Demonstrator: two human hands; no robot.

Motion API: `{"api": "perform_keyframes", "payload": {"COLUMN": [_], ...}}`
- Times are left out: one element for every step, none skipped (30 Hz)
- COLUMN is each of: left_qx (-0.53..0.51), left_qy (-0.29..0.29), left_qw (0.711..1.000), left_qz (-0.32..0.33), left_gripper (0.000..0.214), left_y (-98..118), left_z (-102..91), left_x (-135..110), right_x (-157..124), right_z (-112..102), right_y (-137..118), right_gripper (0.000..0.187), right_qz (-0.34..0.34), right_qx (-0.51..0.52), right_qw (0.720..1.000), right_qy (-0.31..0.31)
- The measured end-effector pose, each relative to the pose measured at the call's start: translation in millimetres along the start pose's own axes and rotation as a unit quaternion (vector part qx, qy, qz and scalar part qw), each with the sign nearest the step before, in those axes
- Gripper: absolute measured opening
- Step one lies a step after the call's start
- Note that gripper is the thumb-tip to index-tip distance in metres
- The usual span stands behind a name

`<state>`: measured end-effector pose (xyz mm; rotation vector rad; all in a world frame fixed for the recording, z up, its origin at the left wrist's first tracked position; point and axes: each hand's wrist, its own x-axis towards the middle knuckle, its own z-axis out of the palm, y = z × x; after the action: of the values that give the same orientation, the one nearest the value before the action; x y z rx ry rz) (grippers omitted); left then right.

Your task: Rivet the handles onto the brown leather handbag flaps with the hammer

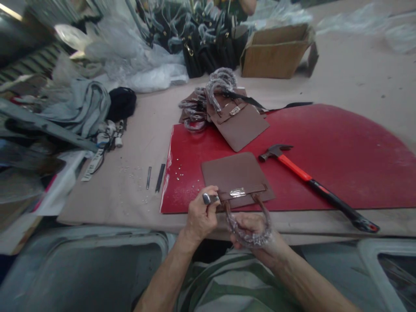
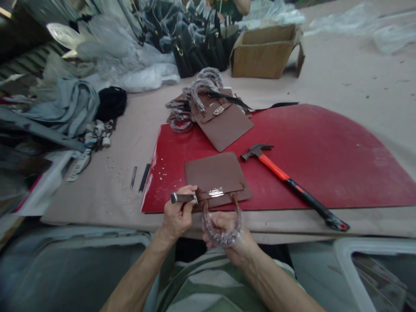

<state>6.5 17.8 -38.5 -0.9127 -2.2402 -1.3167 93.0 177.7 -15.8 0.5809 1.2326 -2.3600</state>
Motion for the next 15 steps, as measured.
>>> {"api": "perform_keyframes", "payload": {"left_qx": [0.002,0.004,0.005,0.006,0.005,0.004,0.002,-0.001,-0.004,-0.006,-0.007,-0.006,-0.003,0.001,0.006], "left_qy": [0.0,-0.001,-0.002,-0.004,-0.006,-0.007,-0.007,-0.006,-0.005,-0.005,-0.004,-0.002,0.002,0.008,0.015], "left_qw": [1.0,1.0,1.0,1.0,1.0,1.0,1.0,1.0,1.0,1.0,1.0,1.0,1.0,1.0,1.0], "left_qz": [0.006,0.01,0.012,0.012,0.011,0.011,0.011,0.011,0.013,0.017,0.019,0.021,0.022,0.021,0.021], "left_gripper": [0.019,0.019,0.019,0.019,0.019,0.019,0.018,0.018,0.018,0.018,0.018,0.018,0.019,0.018,0.018], "left_y": [0,0,0,0,0,-1,-1,-2,-2,-2,-2,-1,-1,-1,0], "left_z": [0.8,1.2,1.3,1.3,1.1,0.9,0.8,0.8,0.9,1.1,1.3,1.6,1.9,2.2,2.4], "left_x": [-1,-1,-1,-2,-2,-2,-2,-2,-3,-3,-3,-3,-3,-3,-3], "right_x": [-6,-12,-18,-23,-28,-32,-37,-41,-45,-48,-51,-52,-52,-51,-49], "right_z": [-6,-14,-23,-33,-44,-56,-69,-80,-90,-99,-107,-113,-117,-120,-122], "right_y": [2,3,1,-2,-8,-18,-29,-43,-58,-73,-87,-100,-110,-118,-123], "right_gripper": [0.038,0.04,0.041,0.042,0.042,0.041,0.04,0.04,0.038,0.034,0.03,0.029,0.031,0.032,0.033], "right_qz": [0.005,0.017,0.033,0.051,0.061,0.06,0.04,-0.005,-0.06,-0.11,-0.146,-0.17,-0.189,-0.203,-0.214], "right_qx": [0.0,-0.015,-0.047,-0.098,-0.165,-0.244,-0.329,-0.414,-0.493,-0.556,-0.601,-0.636,-0.664,-0.69,-0.714], "right_qw": [1.0,0.999,0.996,0.991,0.981,0.963,0.938,0.9,0.847,0.783,0.722,0.666,0.616,0.572,0.535], "right_qy": [0.021,0.046,0.068,0.079,0.085,0.092,0.101,0.136,0.19,0.255,0.309,0.351,0.379,0.395,0.397]}}
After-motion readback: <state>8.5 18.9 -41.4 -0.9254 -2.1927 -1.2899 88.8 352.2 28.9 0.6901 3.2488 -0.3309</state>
